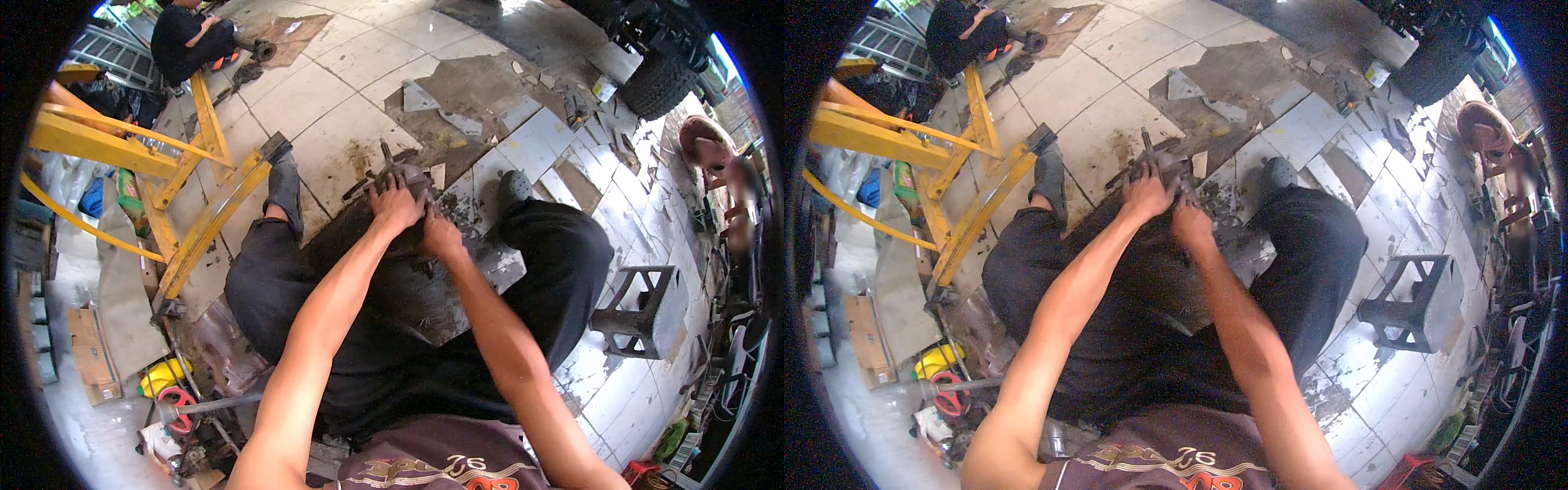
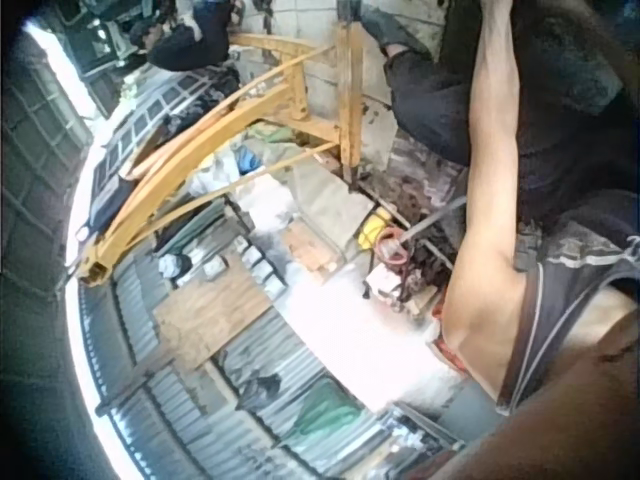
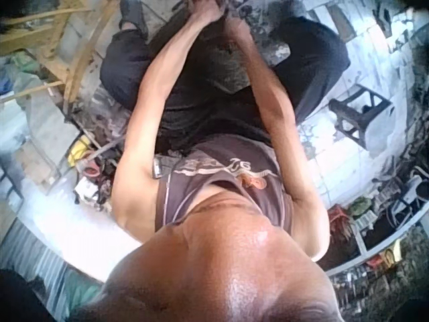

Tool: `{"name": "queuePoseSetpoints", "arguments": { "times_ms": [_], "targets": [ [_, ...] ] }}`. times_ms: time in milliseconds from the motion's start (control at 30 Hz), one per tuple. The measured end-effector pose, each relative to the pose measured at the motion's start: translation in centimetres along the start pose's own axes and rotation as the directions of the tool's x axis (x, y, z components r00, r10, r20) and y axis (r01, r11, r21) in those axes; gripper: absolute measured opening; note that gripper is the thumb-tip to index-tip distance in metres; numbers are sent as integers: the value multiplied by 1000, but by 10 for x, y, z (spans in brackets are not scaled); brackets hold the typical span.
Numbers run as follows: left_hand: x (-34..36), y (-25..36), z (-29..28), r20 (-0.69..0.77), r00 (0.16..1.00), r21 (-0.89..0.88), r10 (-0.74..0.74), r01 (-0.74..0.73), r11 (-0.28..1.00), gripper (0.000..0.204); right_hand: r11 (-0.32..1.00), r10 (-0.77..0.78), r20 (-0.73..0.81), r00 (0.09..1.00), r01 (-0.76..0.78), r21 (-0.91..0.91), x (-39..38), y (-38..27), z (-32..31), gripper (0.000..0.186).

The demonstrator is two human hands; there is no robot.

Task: The person sits on the floor and uses a metal file to manually smooth and shape the surface of a heavy, dark mechanical component. The person repeatedly repositions the part and applies pressure with the file to remove material from specific areas.

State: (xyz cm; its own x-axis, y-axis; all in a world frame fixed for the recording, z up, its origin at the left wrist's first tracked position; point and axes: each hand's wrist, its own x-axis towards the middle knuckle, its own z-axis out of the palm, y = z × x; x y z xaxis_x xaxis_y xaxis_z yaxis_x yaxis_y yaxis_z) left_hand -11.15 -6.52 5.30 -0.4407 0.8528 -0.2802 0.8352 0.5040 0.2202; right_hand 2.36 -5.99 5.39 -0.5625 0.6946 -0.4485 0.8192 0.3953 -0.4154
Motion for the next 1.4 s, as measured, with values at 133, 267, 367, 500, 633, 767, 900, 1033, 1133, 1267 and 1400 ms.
{"name": "queuePoseSetpoints", "arguments": {
  "times_ms": [133,267,367,500,633,767,900,1033,1133,1267,1400],
  "targets": [
    [10,11,-13,75,997,-96,-28,35,995,89,998,-57,-213,975,53,-26,11,29,30,91],
    [-12,0,16,-57,998,94,12,-6,996,92,993,-115,-293,949,110,-33,5,19,38,84],
    [-7,-1,1,-52,999,-32,1,-2,999,93,1000,2,-152,988,-5,-18,7,14,25,80],
    [-15,6,6,-62,994,-118,-93,85,989,96,993,-101,-197,975,87,-80,-3,14,23,73],
    [-24,-8,16,-172,985,-144,-26,0,990,97,997,-68,-207,976,57,-58,-5,4,18,70],
    [-12,-11,-3,-49,992,-266,-116,99,959,92,999,-39,-191,981,35,-24,3,12,27,81],
    [-32,5,14,-191,976,-259,-100,48,965,98,994,-94,-289,953,75,-75,15,31,43,83],
    [-25,-15,24,-226,952,-405,-206,101,909,97,992,-127,-298,946,116,-55,8,16,43,85],
    [-27,-7,32,-270,939,-441,-212,75,894,99,999,-37,-231,972,36,-5,4,14,31,89],
    [-25,-12,36,-172,954,-492,-244,132,861,102,1000,-2,-153,988,6,28,-4,2,19,73],
    [-28,-17,31,18,968,-472,-251,229,851,106,997,-58,-252,966,68,32,4,14,35,87]
  ]
}}
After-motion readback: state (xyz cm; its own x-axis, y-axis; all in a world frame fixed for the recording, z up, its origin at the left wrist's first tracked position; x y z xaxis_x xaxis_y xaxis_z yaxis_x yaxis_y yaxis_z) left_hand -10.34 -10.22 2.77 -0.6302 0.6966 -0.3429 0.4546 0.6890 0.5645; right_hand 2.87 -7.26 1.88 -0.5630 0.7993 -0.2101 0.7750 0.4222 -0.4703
